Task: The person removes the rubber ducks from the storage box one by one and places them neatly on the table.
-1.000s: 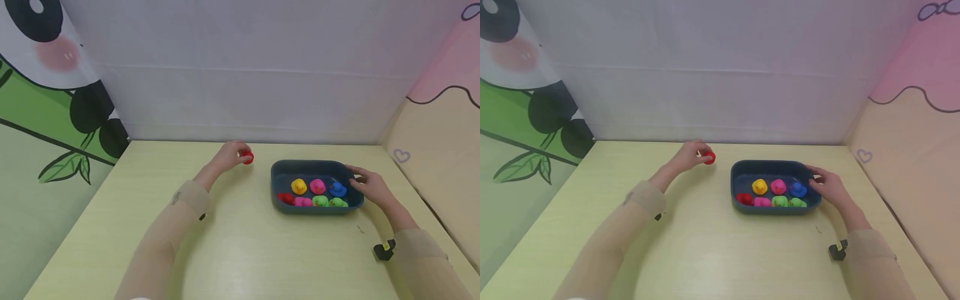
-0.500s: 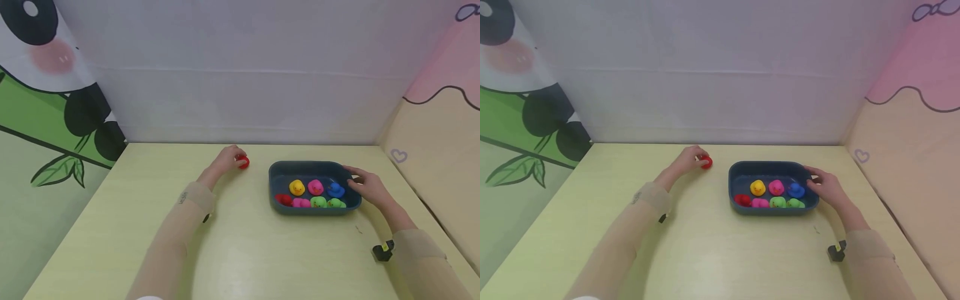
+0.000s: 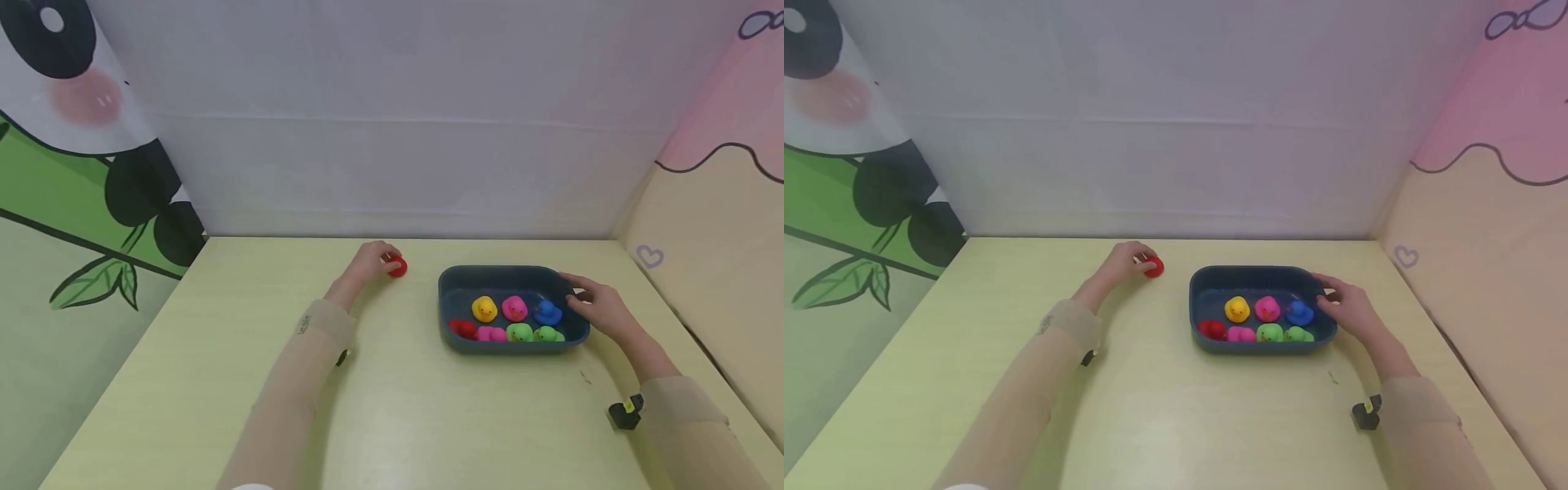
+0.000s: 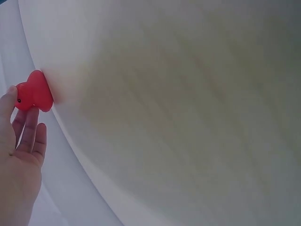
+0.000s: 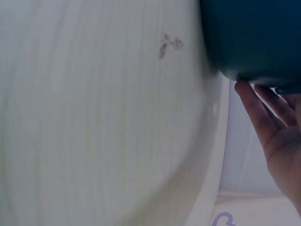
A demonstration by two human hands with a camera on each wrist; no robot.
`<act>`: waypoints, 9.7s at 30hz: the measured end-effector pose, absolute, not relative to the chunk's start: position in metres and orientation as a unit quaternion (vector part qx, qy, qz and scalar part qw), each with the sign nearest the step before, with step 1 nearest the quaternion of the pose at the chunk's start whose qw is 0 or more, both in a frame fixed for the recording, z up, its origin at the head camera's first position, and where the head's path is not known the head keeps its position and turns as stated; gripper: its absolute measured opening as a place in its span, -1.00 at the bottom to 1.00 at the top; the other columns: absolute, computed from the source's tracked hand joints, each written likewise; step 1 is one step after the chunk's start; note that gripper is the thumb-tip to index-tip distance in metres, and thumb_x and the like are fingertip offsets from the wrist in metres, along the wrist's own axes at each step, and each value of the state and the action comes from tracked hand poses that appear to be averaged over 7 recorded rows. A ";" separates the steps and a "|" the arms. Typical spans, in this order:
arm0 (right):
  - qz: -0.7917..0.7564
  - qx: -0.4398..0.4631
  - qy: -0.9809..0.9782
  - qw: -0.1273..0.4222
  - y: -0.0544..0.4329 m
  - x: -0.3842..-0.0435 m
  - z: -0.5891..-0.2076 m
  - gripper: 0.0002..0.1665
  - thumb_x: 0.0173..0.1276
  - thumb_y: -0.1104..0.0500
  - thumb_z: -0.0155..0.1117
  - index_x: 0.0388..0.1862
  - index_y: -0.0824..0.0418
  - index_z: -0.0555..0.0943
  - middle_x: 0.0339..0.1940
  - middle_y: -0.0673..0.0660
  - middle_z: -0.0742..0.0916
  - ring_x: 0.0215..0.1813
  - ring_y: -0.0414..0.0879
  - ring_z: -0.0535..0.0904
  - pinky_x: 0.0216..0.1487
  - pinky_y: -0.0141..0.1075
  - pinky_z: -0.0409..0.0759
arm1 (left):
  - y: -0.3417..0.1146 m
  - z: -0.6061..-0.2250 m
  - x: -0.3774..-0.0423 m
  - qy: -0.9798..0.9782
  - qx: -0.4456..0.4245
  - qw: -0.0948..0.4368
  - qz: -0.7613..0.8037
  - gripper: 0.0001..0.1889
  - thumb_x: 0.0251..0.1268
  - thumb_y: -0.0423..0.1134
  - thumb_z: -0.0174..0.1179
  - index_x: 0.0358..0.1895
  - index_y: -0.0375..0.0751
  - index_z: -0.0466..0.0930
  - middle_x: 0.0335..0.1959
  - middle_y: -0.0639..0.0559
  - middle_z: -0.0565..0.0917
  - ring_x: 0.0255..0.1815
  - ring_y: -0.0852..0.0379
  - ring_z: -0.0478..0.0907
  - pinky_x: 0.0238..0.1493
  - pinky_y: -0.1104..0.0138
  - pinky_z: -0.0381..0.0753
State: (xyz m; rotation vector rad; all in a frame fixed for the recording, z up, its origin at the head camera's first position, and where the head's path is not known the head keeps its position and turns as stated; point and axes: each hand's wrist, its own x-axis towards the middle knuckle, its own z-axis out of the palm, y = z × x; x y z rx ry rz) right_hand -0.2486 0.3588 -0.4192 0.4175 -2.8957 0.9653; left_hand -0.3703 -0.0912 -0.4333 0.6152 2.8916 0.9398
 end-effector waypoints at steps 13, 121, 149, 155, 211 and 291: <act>0.307 0.146 -0.940 0.035 0.357 -0.253 -0.419 -0.45 0.41 0.23 0.05 0.36 0.30 0.31 0.22 0.47 0.48 0.00 0.38 0.56 -0.07 0.17 0.55 | -0.098 -0.432 -0.368 0.916 0.182 0.028 0.356 -0.70 0.18 -0.27 0.30 0.00 -0.18 0.64 -0.13 -0.05 0.67 -0.11 0.03 0.55 -0.07 0.25 0.55; 0.327 0.153 -0.933 0.013 0.374 -0.293 -0.419 -0.43 0.44 0.16 0.04 0.39 0.25 0.29 0.25 0.48 0.45 0.05 0.39 0.52 -0.03 0.18 0.53 | 0.037 -0.391 -0.317 0.855 0.448 0.199 0.168 -0.74 0.11 -0.09 0.36 -0.10 0.05 0.69 -0.21 0.28 0.65 -0.13 0.30 0.48 -0.02 0.51 0.44; 0.331 0.153 -0.931 -0.004 0.373 -0.299 -0.418 -0.42 0.45 0.17 0.03 0.41 0.25 0.26 0.27 0.49 0.42 0.08 0.41 0.50 -0.01 0.18 0.52 | 0.024 -0.383 -0.310 0.852 0.429 0.167 0.251 -0.70 0.15 -0.14 0.33 -0.02 -0.02 0.66 -0.09 0.22 0.64 -0.06 0.32 0.50 -0.07 0.59 0.49; 0.328 0.154 -0.932 0.000 0.373 -0.299 -0.418 -0.42 0.45 0.18 0.03 0.41 0.25 0.26 0.25 0.50 0.44 0.07 0.41 0.51 -0.02 0.16 0.53 | 0.016 -0.371 -0.303 0.853 0.412 0.148 0.284 -0.69 0.16 -0.15 0.32 -0.01 -0.05 0.65 -0.09 0.20 0.63 -0.12 0.30 0.50 -0.13 0.55 0.52; 0.324 0.141 -0.936 -0.001 0.367 -0.290 -0.415 -0.43 0.46 0.18 0.02 0.41 0.25 0.26 0.20 0.56 0.45 0.02 0.41 0.54 -0.04 0.16 0.55 | -0.117 -0.322 -0.289 0.873 0.322 0.011 0.366 -0.72 0.16 -0.36 0.27 -0.04 -0.06 0.64 -0.12 0.15 0.63 -0.14 0.17 0.52 -0.11 0.13 0.59; 0.322 0.126 -0.938 0.006 0.367 -0.290 -0.417 -0.44 0.45 0.18 0.02 0.40 0.23 0.28 0.26 0.49 0.44 0.06 0.42 0.52 -0.04 0.17 0.55 | -0.140 -0.419 -0.376 0.930 0.111 0.061 0.344 -0.66 0.21 -0.29 0.24 0.05 -0.29 0.55 -0.06 -0.12 0.57 -0.09 -0.05 0.49 -0.10 0.23 0.55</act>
